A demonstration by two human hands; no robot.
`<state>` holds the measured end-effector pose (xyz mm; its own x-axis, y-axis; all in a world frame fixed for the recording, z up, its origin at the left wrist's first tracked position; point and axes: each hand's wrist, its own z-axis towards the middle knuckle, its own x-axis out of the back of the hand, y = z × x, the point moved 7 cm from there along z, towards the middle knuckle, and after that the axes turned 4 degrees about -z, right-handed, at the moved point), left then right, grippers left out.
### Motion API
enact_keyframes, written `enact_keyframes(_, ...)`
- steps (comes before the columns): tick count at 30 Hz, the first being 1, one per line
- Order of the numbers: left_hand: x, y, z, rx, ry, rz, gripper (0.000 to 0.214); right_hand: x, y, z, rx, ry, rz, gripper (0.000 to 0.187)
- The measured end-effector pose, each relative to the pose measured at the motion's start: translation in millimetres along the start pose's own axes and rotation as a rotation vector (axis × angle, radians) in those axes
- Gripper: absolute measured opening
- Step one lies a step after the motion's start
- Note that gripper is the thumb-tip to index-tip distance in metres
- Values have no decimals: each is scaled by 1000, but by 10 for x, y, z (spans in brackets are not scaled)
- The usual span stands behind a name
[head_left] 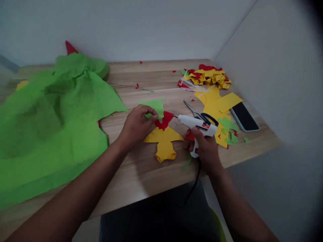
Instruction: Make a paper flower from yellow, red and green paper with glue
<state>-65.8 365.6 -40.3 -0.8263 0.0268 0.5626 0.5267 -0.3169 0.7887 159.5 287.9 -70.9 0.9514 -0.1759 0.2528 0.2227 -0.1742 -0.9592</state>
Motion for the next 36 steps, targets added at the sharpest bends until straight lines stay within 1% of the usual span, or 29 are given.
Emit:
enact_keyframes(4, -141, -18, -17, -5, -87, 10, 9, 69, 47, -5, 2, 47, 40, 33)
enact_keyframes(8, -223, -33, -59, -22, -154, 104, 7, 55, 73, -15, -18, 40, 114, 31)
enact_keyframes(12, -251, -74, -54, -13, -170, 167, 6, 63, 69, -9, 1, 68, 157, 32)
enact_keyframes(16, -245, -98, -35, -15, -167, 118, 7, 53, 79, 4, 12, 56, 152, 33)
enact_keyframes(20, -242, -71, -29, -30, -184, 102, 8, 56, 79, 9, 27, 62, 141, 32)
enact_keyframes(23, -262, -42, -27, -18, -207, 166, 9, 58, 72, 7, 21, 71, 143, 31)
enact_keyframes(27, -308, -39, -37, -6, -251, 307, 10, 44, 58, 4, 13, 65, 152, 33)
enact_keyframes(32, -293, -47, -68, -89, -275, 387, 17, 41, 78, 6, 19, 73, 173, 32)
enact_keyframes(36, -237, 36, -104, -244, -276, 404, 26, 48, 81, 3, 23, 79, 158, 30)
